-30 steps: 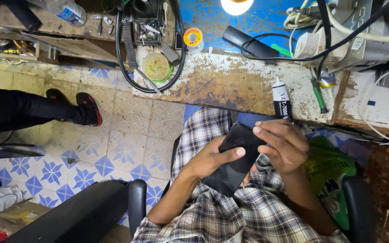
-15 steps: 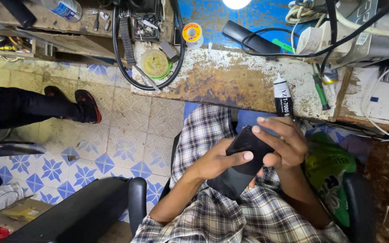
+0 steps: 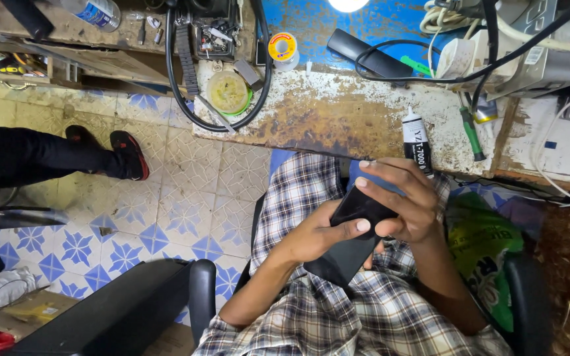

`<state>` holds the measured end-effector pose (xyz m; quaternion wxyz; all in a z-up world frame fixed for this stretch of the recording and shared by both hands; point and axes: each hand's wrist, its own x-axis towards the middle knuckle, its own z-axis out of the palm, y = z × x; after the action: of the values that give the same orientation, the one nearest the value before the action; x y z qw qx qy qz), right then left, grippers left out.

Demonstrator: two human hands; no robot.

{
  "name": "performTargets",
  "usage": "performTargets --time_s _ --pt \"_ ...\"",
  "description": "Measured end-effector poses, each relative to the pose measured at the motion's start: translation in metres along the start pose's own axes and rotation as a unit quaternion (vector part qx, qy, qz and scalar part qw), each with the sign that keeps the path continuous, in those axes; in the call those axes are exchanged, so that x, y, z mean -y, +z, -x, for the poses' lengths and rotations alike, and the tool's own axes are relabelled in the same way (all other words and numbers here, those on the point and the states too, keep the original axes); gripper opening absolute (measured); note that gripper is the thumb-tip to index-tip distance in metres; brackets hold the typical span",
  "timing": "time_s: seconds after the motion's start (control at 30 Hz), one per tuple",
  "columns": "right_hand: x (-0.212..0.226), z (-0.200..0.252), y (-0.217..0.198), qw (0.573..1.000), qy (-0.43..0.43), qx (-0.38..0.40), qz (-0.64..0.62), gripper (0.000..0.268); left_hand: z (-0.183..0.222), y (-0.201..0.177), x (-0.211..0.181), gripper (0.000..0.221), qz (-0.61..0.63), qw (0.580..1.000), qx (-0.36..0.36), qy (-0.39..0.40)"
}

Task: Testing the touchscreen and basic functionality of a repaired smartphone by swiping and tapping on the screen.

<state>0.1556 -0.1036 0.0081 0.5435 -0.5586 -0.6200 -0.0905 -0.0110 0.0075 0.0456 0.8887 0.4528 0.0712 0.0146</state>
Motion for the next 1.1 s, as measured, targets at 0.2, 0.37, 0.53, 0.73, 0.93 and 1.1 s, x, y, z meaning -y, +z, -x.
performTargets --time_s 0.2,0.37,0.53,0.73,0.93,1.1 --pt "-0.009 0.050 0.002 0.985 -0.035 -0.160 0.058 0.057 0.000 0.003 0.005 0.036 -0.006 1.000 -0.002 0.007" --pt "-0.008 0.038 0.006 0.986 -0.039 -0.157 0.040 0.053 -0.001 0.002 0.005 0.036 -0.013 1.000 -0.001 0.011" --pt "0.001 0.011 0.006 0.997 0.010 -0.064 -0.032 0.062 0.000 -0.003 0.002 0.036 -0.021 1.000 -0.003 0.015" --pt "-0.005 0.040 0.010 0.992 0.016 -0.122 -0.007 0.063 -0.003 0.001 0.007 0.036 -0.028 0.999 -0.006 0.024" --pt "0.003 0.043 0.013 0.974 0.001 -0.225 0.038 0.044 -0.001 0.001 0.013 0.036 -0.035 0.999 -0.010 0.030" --pt "0.015 0.039 0.009 0.979 0.033 -0.198 -0.043 0.043 0.001 -0.001 0.018 0.029 -0.022 0.998 0.015 0.050"
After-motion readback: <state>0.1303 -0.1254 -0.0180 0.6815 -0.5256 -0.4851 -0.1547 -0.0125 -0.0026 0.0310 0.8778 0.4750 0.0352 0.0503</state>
